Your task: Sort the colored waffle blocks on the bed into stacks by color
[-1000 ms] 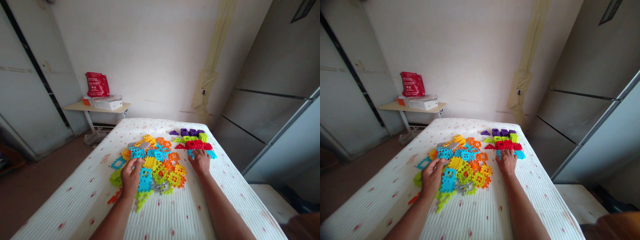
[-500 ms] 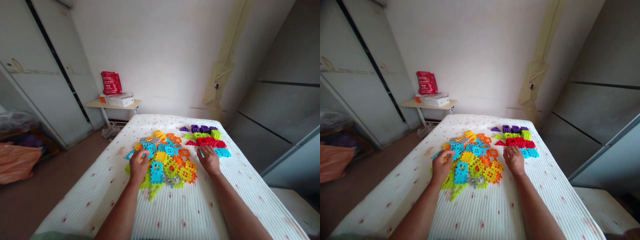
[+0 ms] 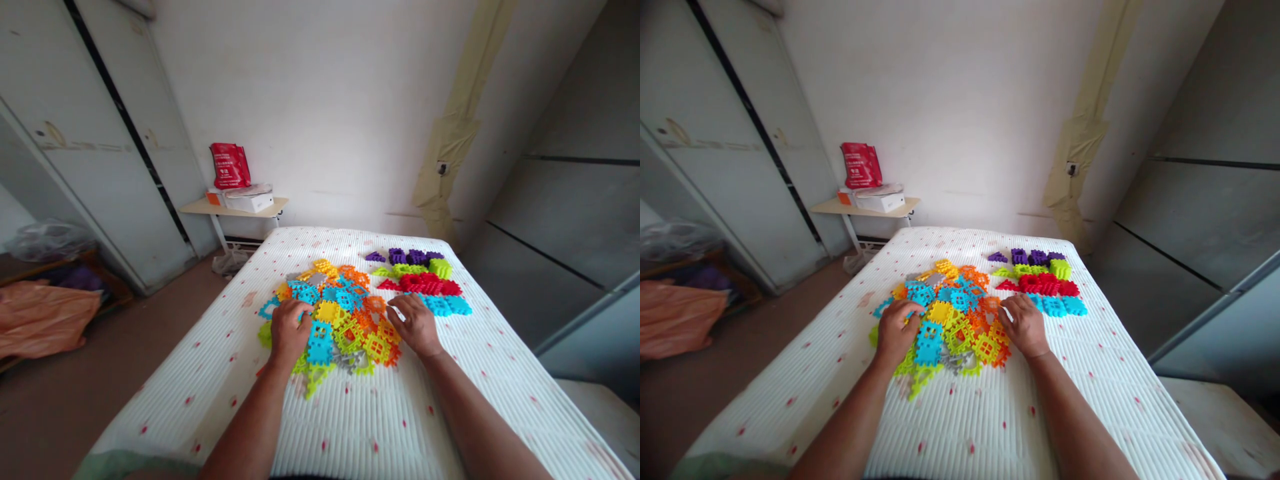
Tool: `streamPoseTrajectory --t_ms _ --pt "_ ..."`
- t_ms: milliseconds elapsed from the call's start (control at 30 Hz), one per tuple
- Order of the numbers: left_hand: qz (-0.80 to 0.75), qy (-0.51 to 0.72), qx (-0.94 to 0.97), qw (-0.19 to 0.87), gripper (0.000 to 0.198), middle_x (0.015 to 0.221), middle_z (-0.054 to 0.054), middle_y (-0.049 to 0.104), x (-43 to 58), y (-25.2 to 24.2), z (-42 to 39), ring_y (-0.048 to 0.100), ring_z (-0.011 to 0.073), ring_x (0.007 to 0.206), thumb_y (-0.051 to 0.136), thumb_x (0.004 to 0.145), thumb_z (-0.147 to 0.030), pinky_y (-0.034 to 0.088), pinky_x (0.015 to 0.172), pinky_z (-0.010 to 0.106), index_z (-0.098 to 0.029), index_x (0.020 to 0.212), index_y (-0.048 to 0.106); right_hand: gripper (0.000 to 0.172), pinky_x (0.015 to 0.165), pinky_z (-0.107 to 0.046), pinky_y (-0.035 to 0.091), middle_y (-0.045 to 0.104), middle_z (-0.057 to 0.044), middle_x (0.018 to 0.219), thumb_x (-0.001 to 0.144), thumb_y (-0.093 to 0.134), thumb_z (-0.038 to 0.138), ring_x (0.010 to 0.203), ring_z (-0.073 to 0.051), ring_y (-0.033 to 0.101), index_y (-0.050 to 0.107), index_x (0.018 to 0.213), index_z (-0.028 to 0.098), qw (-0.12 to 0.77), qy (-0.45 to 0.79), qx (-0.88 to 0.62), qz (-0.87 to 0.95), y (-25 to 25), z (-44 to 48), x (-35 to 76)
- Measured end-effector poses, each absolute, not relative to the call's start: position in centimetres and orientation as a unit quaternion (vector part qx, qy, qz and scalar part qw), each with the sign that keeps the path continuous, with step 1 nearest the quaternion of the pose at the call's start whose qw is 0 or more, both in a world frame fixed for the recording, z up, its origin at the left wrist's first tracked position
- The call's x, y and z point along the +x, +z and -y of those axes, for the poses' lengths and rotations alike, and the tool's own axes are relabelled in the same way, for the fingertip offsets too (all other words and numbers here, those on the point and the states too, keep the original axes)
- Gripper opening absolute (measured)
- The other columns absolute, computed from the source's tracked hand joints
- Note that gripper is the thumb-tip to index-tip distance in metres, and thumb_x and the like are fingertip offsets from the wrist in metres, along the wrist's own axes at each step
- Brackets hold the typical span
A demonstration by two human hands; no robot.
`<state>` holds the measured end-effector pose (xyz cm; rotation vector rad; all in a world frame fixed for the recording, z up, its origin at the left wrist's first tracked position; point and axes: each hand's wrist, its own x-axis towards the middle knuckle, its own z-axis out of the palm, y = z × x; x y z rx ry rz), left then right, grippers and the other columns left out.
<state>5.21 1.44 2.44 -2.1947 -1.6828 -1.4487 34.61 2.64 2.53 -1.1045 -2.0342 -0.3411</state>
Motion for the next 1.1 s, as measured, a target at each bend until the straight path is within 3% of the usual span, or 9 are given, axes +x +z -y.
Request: streamPoseTrajectory --t_ms 167,433,767,1100 --pt "0.591 -0.427 -0.683 0.039 0.018 0.08 0.002 0.068 5.1 2.6 -1.3 0.059 0.0194 0.081 0.05 0.073 -0.013 0.042 0.078 0.033 -0.022 0.074 0.065 0.022 0.073 -0.034 0.045 0.065 -0.007 0.085 0.089 0.044 0.03 0.078 -0.019 0.056 0.063 0.093 0.02 0.368 -0.055 -0.369 0.852 3.3 -1.1 31.7" --pt "0.663 -0.38 -0.643 0.051 0.03 0.092 0.001 0.067 4.5 2.8 -1.2 0.054 0.0216 0.092 0.048 0.072 -0.007 0.038 0.08 0.037 -0.027 0.068 0.07 0.031 0.092 -0.042 0.037 0.053 -0.008 0.127 0.084 0.051 0.046 0.113 -0.026 0.045 0.068 0.096 0.023 0.246 -0.006 -0.295 0.923 3.0 0.6 28.1" --pt "0.692 -0.291 -0.659 0.046 0.023 0.114 0.0 0.06 5.6 3.0 -0.7 0.047 0.0241 0.106 0.056 0.071 -0.014 0.035 0.085 0.04 -0.031 0.067 0.072 0.035 0.092 -0.044 0.034 0.052 -0.009 0.128 0.085 0.048 0.047 0.111 -0.027 0.044 0.069 0.093 0.021 0.228 -0.007 -0.355 0.907 3.3 0.1 29.0" --pt "0.67 -0.288 -0.682 0.059 0.009 0.126 0.007 0.054 6.0 2.6 -0.6 0.042 0.0338 0.116 0.064 0.066 -0.03 0.034 0.089 0.053 -0.027 0.07 0.072 0.034 0.089 -0.044 0.038 0.056 -0.01 0.122 0.086 0.047 0.047 0.108 -0.027 0.046 0.069 0.093 0.021 0.255 -0.006 -0.347 0.902 3.4 0.2 28.9"
